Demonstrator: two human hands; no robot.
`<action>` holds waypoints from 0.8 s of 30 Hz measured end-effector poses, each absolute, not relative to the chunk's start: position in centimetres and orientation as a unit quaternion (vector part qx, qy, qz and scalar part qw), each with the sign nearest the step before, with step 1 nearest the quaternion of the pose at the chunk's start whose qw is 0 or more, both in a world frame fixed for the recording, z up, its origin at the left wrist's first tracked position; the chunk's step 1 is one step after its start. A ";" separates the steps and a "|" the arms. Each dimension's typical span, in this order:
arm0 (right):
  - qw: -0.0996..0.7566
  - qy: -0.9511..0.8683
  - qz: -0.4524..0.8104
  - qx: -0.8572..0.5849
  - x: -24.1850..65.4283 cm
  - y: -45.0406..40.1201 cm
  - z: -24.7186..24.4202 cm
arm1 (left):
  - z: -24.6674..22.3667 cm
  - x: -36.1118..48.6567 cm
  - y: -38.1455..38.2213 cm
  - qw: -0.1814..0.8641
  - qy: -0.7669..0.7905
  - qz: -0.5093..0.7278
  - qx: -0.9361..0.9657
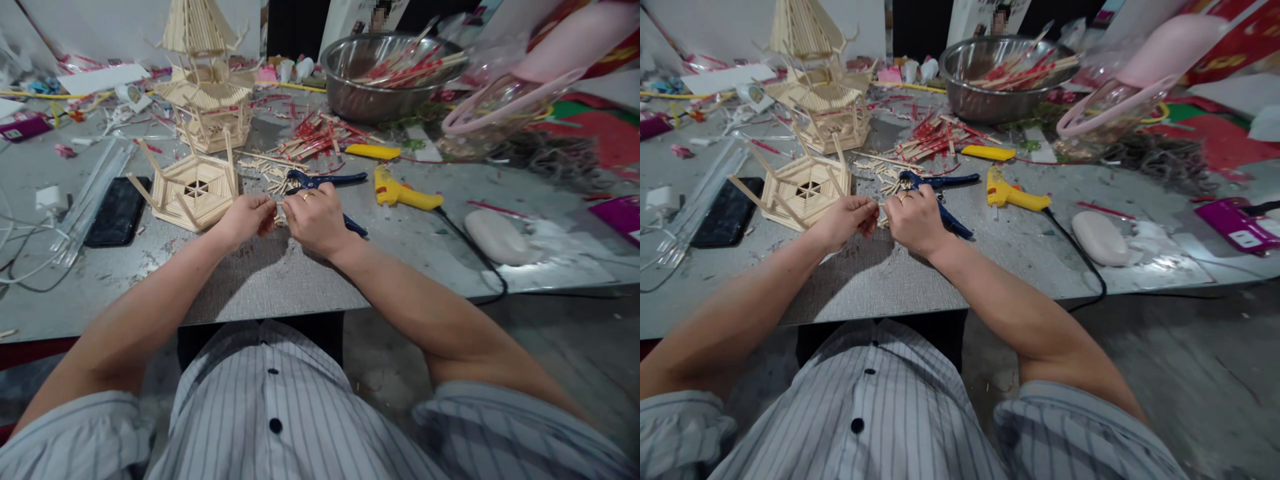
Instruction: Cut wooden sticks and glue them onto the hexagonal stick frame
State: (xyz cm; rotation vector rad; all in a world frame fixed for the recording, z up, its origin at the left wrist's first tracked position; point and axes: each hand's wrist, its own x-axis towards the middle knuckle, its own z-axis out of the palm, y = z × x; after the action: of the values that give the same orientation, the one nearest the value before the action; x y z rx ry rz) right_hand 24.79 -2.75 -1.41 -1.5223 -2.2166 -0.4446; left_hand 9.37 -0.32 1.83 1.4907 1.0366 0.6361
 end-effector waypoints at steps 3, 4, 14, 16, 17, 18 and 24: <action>0.213 -0.789 -0.166 -0.552 24.7 -2.6 -1.4 | 1.6 9.9 -0.6 0.585 0.437 0.276 0.625; 0.218 -0.786 -0.162 -0.555 24.7 -2.5 -1.4 | 1.5 10.0 -0.6 0.587 0.436 0.281 0.622; 0.235 -0.847 0.185 -0.439 27.1 -1.8 -0.2 | 2.7 7.9 0.3 0.488 0.371 0.127 0.780; 0.241 -0.824 0.305 -0.413 27.4 -1.8 -0.2 | 2.7 7.4 0.7 0.445 0.353 0.115 0.815; 0.249 -0.806 0.346 -0.411 27.5 -1.7 -0.2 | 2.6 7.2 1.0 0.424 0.353 0.126 0.824; 0.258 -0.791 0.365 -0.418 27.5 -1.7 -0.3 | 2.4 7.1 1.2 0.403 0.360 0.140 0.830; 0.195 -0.784 0.162 -0.566 27.1 -1.1 -0.8 | 1.4 7.7 1.4 0.250 0.417 0.137 0.863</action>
State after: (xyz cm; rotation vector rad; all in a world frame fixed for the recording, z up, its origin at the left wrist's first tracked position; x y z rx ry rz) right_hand 27.14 -1.12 -0.83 -1.5872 -2.1981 0.4534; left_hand 7.74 1.38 1.39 2.3486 1.1364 0.3740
